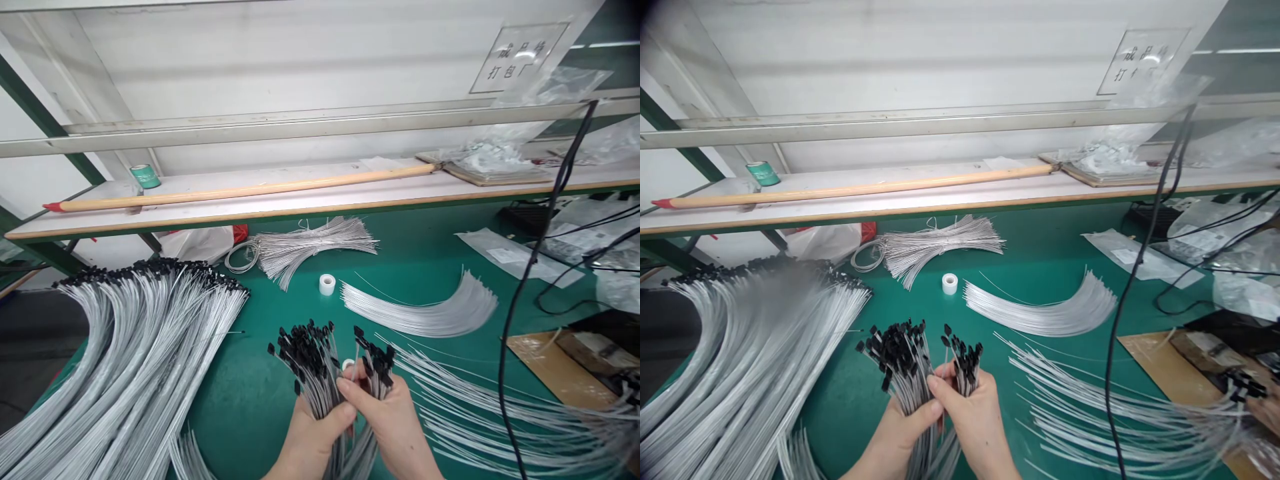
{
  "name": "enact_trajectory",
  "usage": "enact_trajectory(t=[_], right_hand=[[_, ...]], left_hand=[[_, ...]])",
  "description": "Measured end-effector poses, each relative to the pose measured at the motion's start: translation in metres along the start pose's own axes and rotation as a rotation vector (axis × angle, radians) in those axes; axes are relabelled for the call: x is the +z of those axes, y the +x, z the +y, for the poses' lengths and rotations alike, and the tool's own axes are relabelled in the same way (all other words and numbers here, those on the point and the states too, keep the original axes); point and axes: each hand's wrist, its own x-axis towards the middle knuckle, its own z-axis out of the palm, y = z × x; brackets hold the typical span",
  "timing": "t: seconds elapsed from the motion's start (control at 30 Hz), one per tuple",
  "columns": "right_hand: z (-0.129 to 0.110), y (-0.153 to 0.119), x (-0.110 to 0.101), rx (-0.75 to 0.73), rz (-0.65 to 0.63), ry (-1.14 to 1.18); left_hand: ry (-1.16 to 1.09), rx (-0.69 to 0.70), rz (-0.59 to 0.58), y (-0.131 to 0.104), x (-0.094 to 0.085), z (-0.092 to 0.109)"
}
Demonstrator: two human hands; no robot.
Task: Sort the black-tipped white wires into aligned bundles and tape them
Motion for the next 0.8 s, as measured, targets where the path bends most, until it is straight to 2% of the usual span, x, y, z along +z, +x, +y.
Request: enact_trajectory(t=[0.2,0.33,0.47,0.63,0.8], right_hand=[[-0.002,-0.003,-0.002,-0.005,-0.112,0.118],[-0.002,-0.005,-0.005,-0.005,-0.121,0.212],[0.000,-0.001,-0.006,0.021,-0.179,0.242],[0.000,0.005,-0.001,0.072,-0.067,0.039],[0.001,0.005,-0.001,0.104,-0.050,0.105]], left_hand=[[0.096,-0.009,0.026,-0.001,-0.002,0.001],[0.075,-0.029,0.092,-0.001,-0.003,0.002],[0.101,0.014,0.041,0.000,-0.004,-0.001],[0.074,-0.006,-0.004,-0.001,-0.002,-0.001],[0.030,-0.010,-0.008,-0.003,-0.001,0.003]])
